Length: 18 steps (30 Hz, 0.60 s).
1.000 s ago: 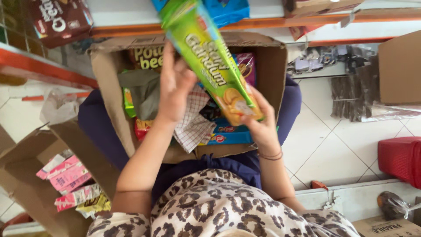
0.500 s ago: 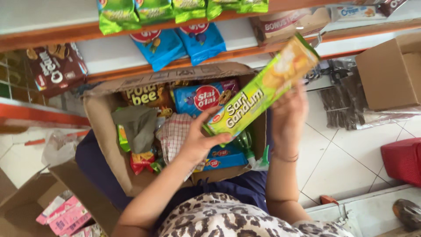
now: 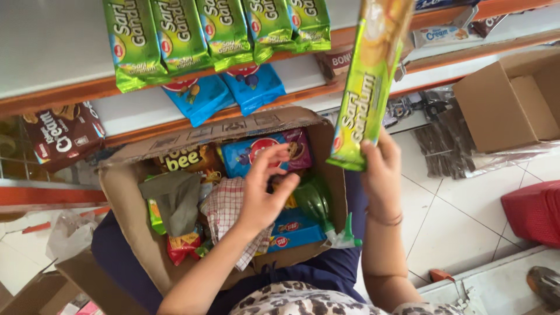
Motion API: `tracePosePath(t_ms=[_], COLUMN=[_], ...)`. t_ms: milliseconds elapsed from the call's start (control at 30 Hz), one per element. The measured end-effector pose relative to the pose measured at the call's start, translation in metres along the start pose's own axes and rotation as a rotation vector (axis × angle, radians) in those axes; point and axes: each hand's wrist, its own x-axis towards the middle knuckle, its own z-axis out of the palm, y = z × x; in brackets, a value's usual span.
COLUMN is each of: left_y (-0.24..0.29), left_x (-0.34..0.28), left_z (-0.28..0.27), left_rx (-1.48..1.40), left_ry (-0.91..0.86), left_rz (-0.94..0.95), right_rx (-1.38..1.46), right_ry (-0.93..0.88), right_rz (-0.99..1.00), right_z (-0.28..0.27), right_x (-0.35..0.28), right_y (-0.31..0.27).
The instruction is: The person wipes packages of snacks and drinks with a cloth, uses a scanner on them, and places some onto a shelf.
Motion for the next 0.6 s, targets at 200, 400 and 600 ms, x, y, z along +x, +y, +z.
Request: tracePosePath(t_ms=[200, 400, 600], left_y=[0.0, -0.008, -0.002], left_x=[0.011, 0.02, 0.032], left_z=[-0.035, -0.062, -0.103], left_rx=[-0.043, -0.074, 0.114], left_ry=[0.135, 0.248, 0.491], left_rz=[0.085, 0.082, 0.314], right_rx=[0.128, 0.183, 0.156], right_ry=[-0.168, -0.291, -0.216], right_rz=[0.026, 0.101, -0.022], right_z=[-0.015, -0.006, 0.01], right_x=[0.078, 0.115, 0.131], right_y=[-0.008, -0.025, -0.026])
